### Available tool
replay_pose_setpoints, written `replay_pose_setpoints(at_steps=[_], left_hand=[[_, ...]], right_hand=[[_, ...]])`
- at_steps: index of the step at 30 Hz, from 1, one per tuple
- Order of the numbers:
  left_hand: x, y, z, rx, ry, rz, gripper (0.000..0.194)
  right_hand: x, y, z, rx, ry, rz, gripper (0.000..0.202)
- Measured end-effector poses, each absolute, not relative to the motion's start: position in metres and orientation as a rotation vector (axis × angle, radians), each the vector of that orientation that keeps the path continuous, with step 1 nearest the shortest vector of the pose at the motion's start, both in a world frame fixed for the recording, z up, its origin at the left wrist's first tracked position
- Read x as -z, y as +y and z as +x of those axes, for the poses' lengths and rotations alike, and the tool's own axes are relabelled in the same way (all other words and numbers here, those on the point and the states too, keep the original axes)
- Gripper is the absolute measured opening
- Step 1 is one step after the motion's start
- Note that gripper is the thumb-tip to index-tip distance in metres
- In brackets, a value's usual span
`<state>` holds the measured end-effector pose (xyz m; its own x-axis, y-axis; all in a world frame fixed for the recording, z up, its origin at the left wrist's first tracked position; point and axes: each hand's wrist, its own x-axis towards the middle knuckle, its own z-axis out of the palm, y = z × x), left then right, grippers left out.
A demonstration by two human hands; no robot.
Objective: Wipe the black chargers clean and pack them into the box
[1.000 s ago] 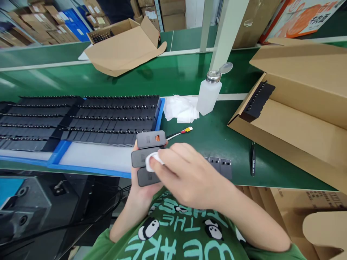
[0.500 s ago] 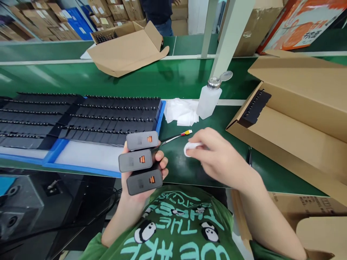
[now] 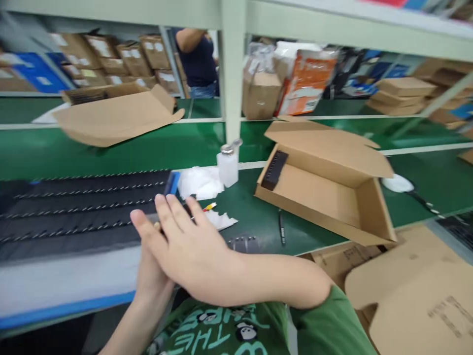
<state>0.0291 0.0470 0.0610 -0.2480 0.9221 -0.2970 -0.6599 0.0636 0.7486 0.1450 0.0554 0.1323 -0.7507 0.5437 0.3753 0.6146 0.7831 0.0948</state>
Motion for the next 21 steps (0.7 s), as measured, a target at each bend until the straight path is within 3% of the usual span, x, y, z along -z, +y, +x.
replay_pose_setpoints(at_steps=[3, 6, 10, 13, 16, 19, 21], left_hand=[[-0.065, 0.050, 0.048, -1.622, 1.121, 0.475, 0.042], [-0.070, 0.056, 0.063, -1.523, 1.040, 0.725, 0.048], [-0.071, 0.072, 0.066, -1.188, 0.960, 1.100, 0.059], [-0.068, 0.089, 0.065, -0.969, 1.125, 1.458, 0.056], [-0.063, 0.116, 0.083, -0.676, 1.171, 1.997, 0.049], [-0.053, 0.153, 0.119, -0.590, 1.094, 2.251, 0.052], [-0.044, 0.174, 0.143, -0.584, 1.097, 2.294, 0.052]], right_hand=[[-0.123, 0.056, 0.144, 0.520, -2.506, -1.079, 0.059], [-0.129, 0.056, 0.173, 0.556, -2.375, -1.158, 0.062], [-0.143, 0.078, 0.262, -0.085, -2.289, -1.376, 0.098], [-0.131, 0.123, 0.347, -0.437, -1.929, -1.626, 0.100], [-0.099, 0.179, 0.414, -0.525, -1.746, -1.765, 0.090], [-0.062, 0.222, 0.446, -0.627, -1.656, -1.764, 0.050], [-0.039, 0.235, 0.453, -0.650, -1.622, -1.753, 0.040]])
